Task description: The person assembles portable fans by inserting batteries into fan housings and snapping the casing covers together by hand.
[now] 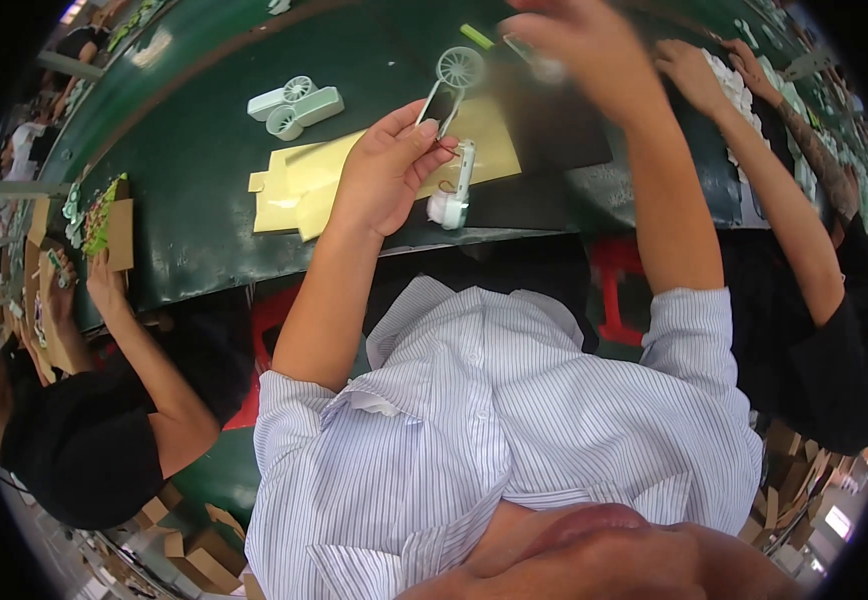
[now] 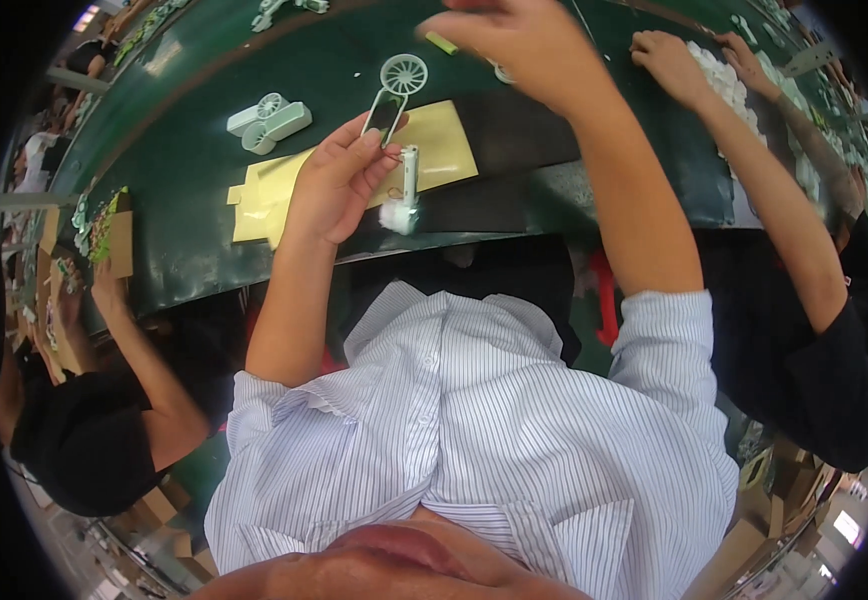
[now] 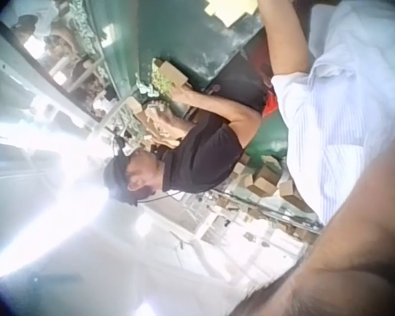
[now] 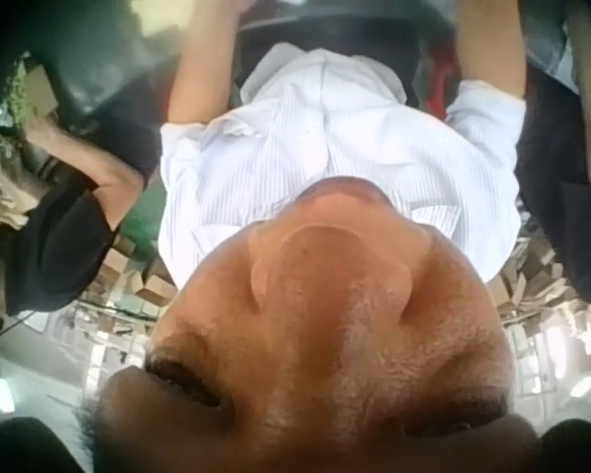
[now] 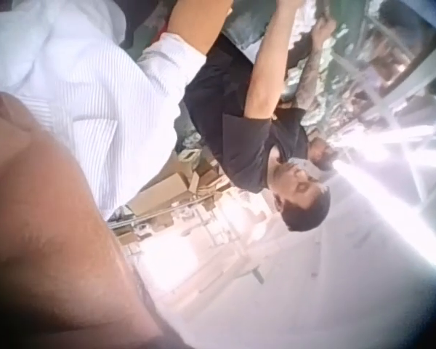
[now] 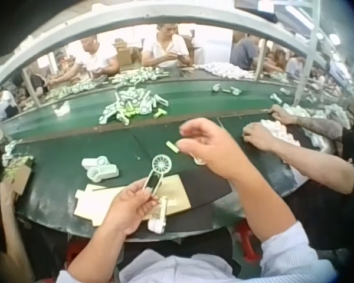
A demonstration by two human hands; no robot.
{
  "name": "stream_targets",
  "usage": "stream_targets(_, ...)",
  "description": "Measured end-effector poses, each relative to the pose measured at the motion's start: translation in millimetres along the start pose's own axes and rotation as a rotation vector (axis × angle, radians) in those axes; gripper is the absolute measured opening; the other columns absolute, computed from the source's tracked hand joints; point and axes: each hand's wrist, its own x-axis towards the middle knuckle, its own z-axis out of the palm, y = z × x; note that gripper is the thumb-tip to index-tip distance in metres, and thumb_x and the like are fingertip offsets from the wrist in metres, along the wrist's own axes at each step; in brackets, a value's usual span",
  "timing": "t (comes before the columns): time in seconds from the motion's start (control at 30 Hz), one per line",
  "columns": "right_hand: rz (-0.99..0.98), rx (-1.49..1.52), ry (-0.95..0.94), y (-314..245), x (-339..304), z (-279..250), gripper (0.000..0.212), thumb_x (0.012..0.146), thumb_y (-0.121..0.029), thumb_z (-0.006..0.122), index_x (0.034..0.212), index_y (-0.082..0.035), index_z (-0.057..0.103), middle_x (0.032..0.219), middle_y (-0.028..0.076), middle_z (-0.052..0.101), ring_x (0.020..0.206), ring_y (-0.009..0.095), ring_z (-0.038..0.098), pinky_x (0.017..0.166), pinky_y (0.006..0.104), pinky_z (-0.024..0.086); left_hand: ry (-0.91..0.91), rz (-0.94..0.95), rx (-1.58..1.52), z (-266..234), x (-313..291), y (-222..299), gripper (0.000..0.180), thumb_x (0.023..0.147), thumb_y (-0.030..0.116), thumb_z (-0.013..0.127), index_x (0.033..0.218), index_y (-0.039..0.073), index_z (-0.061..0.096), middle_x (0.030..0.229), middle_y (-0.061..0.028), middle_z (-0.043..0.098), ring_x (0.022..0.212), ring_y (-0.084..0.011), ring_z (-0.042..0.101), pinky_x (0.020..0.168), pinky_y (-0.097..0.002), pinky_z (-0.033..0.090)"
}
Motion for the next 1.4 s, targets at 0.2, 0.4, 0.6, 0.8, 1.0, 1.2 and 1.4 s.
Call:
stream_targets(0.2,0.963,1.297,-0.59,4.0,-121.5,38.3,0.075,0.1,-0.058,0.025,0.122,0.009,0.053,0.098,0.02,0.068,0.063,0.018,0.065,0.047,0.0239,0.054,-0.189,0.041,0.003,18.0,-16.2,25.6,0.04,0.093,0.004,0.059,0.129,-0.006,0.047,0.1,-0.0116,0.065,0.091,-0.0167,0.065,0.083,-0.0274,0.055)
stream_targets(0.4,0.775,1.764,-0.367,-1.7,-107.3,67.3,0.039,0.102,-0.025,0.046,0.127,0.005,0.05,0.116,0.019,0.061,0.084,0.017,0.068,0.069,0.0203,0.06,-0.284,0.156,0.149,30.3,-26.1,29.1,0.049,0.086,-0.004,0.064,0.13,-0.002,0.043,0.111,-0.0154,0.061,0.094,-0.021,0.065,0.079,-0.0321,0.056)
stream_targets(0.6,0.587,1.165,-0.206,-8.4,-89.6,58.8,0.033,0.097,-0.014,0.051,0.124,0.006,0.054,0.109,0.013,0.066,0.087,0.019,0.067,0.072,0.0252,0.055,-0.269,0.251,0.143,31.1,-28.2,28.6,0.054,0.084,-0.006,0.062,0.132,0.001,0.039,0.115,-0.0145,0.058,0.107,-0.0243,0.06,0.095,-0.0391,0.048)
stream_targets(0.8,0.442,0.785,-0.112,-4.0,-71.7,51.9,0.037,0.094,-0.014,0.06,0.125,0.005,0.056,0.111,0.011,0.064,0.094,0.018,0.066,0.079,0.0264,0.055,-0.216,0.178,0.078,6.8,-13.1,26.9,0.057,0.086,0.006,0.066,0.137,0.002,0.042,0.129,-0.0135,0.055,0.121,-0.025,0.052,0.107,-0.0431,0.037)
stream_targets(1.0,0.216,0.594,-0.145,4.1,-61.1,52.6,0.034,0.096,-0.015,0.058,0.125,0.003,0.057,0.112,0.011,0.066,0.102,0.015,0.063,0.088,0.0298,0.051,-0.169,0.172,0.156,-4.2,-6.1,13.3,0.05,0.079,0.006,0.075,0.124,0.001,0.052,0.119,-0.0133,0.06,0.111,-0.0239,0.058,0.098,-0.0379,0.047)
stream_targets(1.2,0.338,0.79,-0.086,10.2,-54.6,58.0,0.034,0.097,-0.013,0.054,0.127,0.003,0.055,0.12,0.013,0.063,0.109,0.021,0.061,0.093,0.0347,0.049,-0.077,0.189,0.167,7.7,-11.6,12.9,0.04,0.078,0.003,0.077,0.113,-0.001,0.056,0.104,-0.0078,0.064,0.095,-0.0166,0.063,0.084,-0.0305,0.053)
stream_targets(1.4,0.301,0.78,-0.075,19.2,-58.6,57.9,0.034,0.097,-0.013,0.056,0.127,0.003,0.055,0.117,0.012,0.064,0.102,0.017,0.063,0.086,0.0299,0.053,-0.072,0.527,0.71,14.9,-20.2,12.7,0.058,0.072,0.003,0.082,0.123,0.005,0.054,0.103,-0.0036,0.062,0.097,-0.0145,0.06,0.087,-0.0299,0.05)
